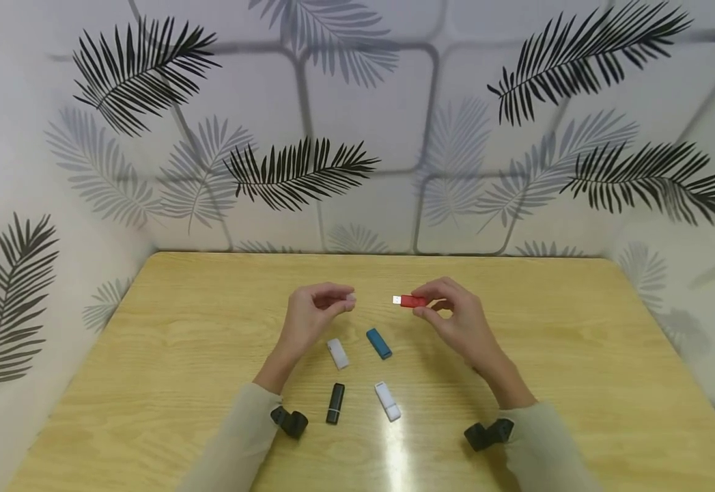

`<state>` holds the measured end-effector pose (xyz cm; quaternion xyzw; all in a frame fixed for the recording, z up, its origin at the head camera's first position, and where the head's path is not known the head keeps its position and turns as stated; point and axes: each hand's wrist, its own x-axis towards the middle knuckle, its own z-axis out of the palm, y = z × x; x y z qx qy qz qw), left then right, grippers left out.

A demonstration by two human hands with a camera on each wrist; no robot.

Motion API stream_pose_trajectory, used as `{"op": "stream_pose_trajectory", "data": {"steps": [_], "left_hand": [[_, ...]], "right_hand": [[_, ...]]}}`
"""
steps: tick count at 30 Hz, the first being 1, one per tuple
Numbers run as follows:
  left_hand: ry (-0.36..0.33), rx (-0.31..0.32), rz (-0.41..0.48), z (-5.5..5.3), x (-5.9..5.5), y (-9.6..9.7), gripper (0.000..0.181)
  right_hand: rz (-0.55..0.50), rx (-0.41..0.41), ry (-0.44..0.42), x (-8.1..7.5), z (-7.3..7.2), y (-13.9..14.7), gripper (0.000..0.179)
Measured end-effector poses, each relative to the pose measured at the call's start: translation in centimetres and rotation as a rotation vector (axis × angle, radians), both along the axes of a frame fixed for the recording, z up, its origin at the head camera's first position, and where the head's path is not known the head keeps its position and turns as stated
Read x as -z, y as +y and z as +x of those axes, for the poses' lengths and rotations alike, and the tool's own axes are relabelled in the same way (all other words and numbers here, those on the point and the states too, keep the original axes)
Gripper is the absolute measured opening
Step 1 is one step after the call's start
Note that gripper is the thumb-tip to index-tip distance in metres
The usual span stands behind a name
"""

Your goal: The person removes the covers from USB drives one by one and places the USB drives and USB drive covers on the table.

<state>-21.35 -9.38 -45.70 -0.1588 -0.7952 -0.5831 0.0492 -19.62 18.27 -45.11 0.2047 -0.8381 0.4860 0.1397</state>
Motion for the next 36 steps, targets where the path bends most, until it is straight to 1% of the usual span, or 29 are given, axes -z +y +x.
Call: {"op": "stream_pose_trajectory", "data": {"steps": [4, 6, 9, 12, 18, 24, 30, 36], "left_hand": [[0.010, -0.022, -0.063, -0.9, 0.2, 0.1, 0.021], [0.014, -0.034, -0.080, -1.4, 0.3, 0.3, 0.021], [0.016, -0.062, -0.085, -2.2, 0.6, 0.4, 0.020], [0.012, -0.075, -0.084, -3.0, 0.9, 0.7, 0.020], [-0.018, -0.081, -0.116, -4.3, 1.3, 1.0, 0.021], [-0.036, -0.086, -0.131, -5.6, 1.6, 1.2, 0.019], [-0.074, -0.080, -0.164, -6.4, 2.1, 1.4, 0.019], [-0.080, -0.080, -0.199, -6.8, 2.6, 1.7, 0.016]], "right_hand": [[-0.021, 0.037, -0.021, 0.5, -0.7, -0.1, 0.025], [-0.034, 0.046, -0.035, 0.7, -1.1, -0.2, 0.026], [-0.046, 0.050, -0.061, 1.0, -1.9, -0.5, 0.026], [-0.044, 0.063, -0.097, 1.4, -2.6, -0.7, 0.025], [-0.050, 0.081, -0.163, 2.0, -3.7, -1.0, 0.025], [-0.030, 0.107, -0.217, 2.6, -5.0, -1.3, 0.025], [-0.009, 0.129, -0.264, 3.6, -5.9, -1.1, 0.025], [-0.029, 0.121, -0.244, 4.6, -7.2, -1.5, 0.023]]}}
